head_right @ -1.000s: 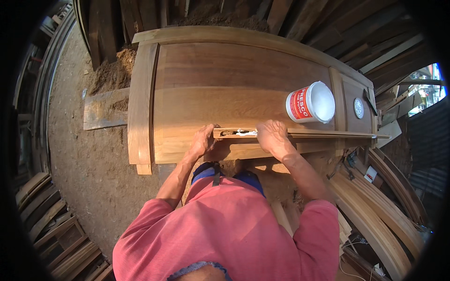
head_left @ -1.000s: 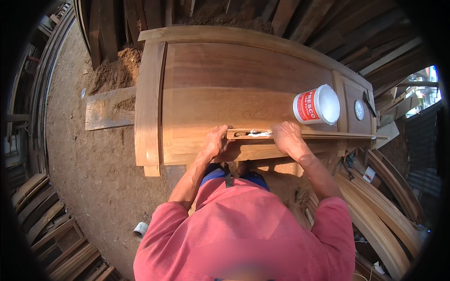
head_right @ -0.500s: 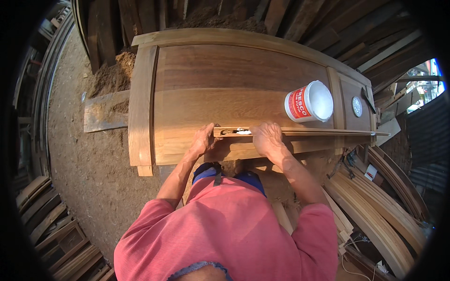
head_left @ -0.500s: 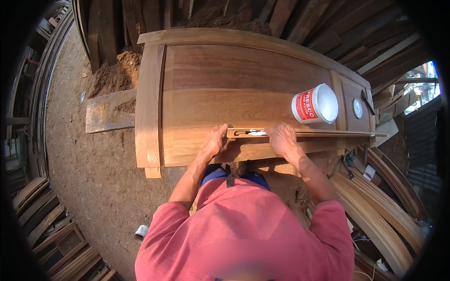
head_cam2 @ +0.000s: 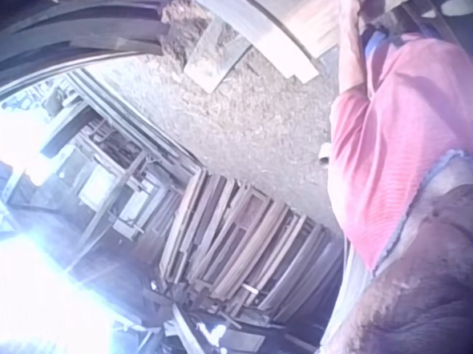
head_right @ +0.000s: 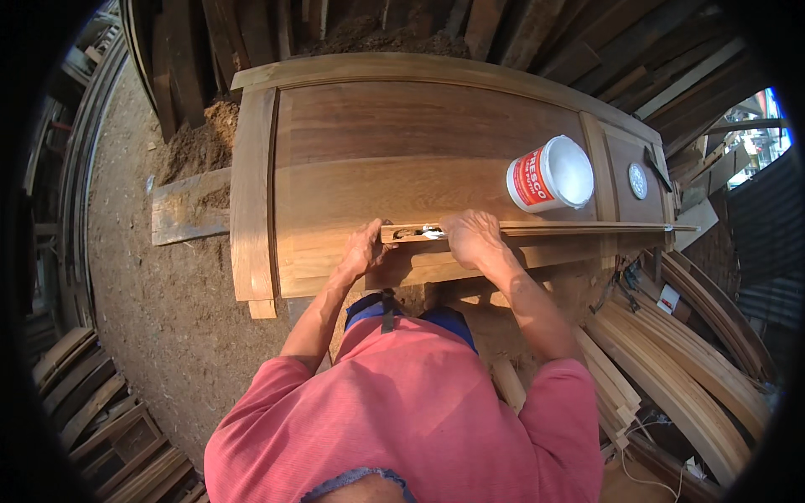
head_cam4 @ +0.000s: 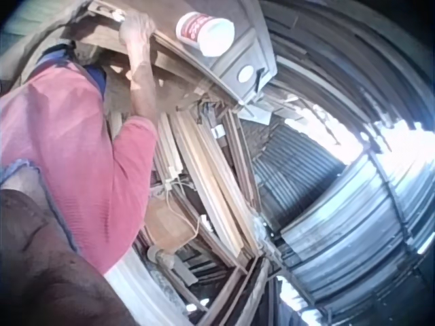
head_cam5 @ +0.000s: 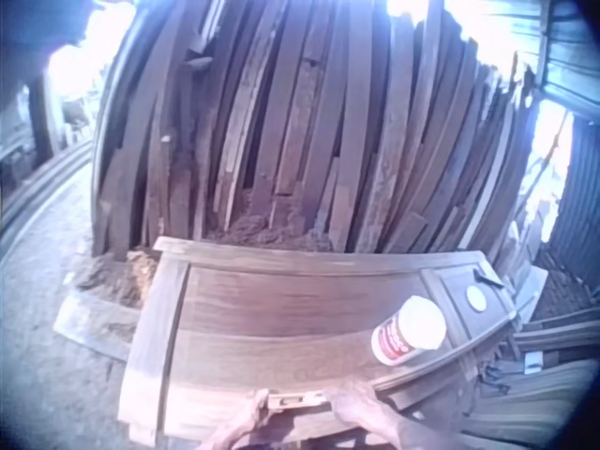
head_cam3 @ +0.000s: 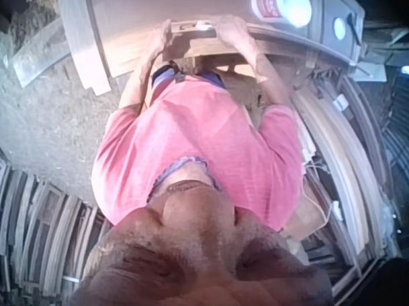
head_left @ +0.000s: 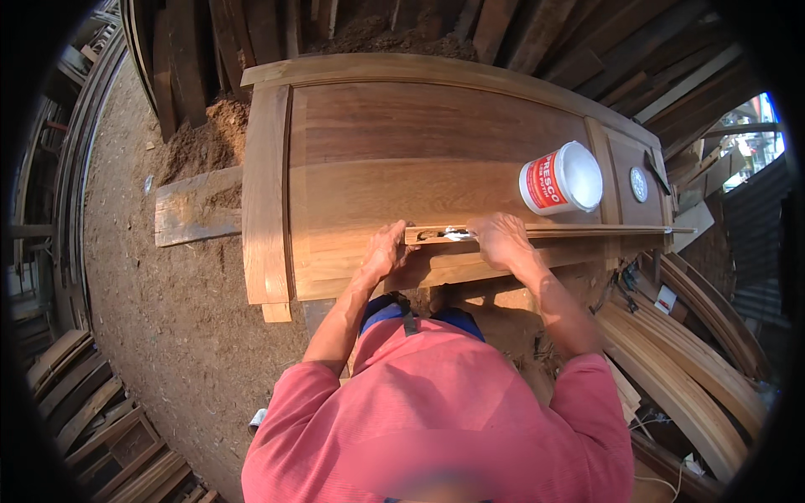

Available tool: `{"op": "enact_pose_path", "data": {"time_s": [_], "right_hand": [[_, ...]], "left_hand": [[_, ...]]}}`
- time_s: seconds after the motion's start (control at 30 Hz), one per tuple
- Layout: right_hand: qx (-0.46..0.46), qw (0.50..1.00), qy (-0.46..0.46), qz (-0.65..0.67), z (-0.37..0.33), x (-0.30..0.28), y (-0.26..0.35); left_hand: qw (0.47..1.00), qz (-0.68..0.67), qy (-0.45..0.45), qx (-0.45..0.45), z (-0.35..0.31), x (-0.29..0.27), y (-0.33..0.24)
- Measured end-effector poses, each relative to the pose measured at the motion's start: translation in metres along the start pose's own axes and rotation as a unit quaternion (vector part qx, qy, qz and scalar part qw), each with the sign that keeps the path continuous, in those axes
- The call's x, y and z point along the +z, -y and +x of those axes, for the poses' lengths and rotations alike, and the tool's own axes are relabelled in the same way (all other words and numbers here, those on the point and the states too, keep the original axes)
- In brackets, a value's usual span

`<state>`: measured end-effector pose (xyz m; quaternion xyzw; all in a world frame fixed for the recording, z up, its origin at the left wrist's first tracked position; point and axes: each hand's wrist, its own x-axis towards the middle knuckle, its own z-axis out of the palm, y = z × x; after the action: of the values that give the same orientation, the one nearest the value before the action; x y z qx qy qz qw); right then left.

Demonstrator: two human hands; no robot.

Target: The person fills joints and holes in a wooden door frame using a white putty-like substance. They use a small spatula-like tool to apply the filler from a bucket and then smooth it into a long joint along the edge of the door.

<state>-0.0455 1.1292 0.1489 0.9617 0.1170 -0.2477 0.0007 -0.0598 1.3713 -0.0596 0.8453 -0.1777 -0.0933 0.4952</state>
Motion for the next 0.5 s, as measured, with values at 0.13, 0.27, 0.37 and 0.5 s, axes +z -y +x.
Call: {"op": "enact_pose_path", "data": {"time_s": [0.13,0.27,0.37,0.5], "right_hand": [[0.020,0.995,-0.076,0.054,-0.003,0.040,-0.021],[0.058,0.996,-0.057,0.026,-0.027,0.018,-0.035],[0.049,0.986,-0.102,0.118,-0.047,-0.003,-0.043],[0.047,0.964,-0.140,0.222,-0.069,-0.009,-0.062]], "left_hand": [[0.999,0.013,0.019,-0.030,0.003,0.000,0.000],[1.000,-0.008,0.018,-0.015,0.002,0.001,0.002],[1.000,-0.001,0.010,-0.002,0.002,0.002,0.007],[1.000,-0.002,0.011,-0.002,0.004,0.001,0.003]]}}
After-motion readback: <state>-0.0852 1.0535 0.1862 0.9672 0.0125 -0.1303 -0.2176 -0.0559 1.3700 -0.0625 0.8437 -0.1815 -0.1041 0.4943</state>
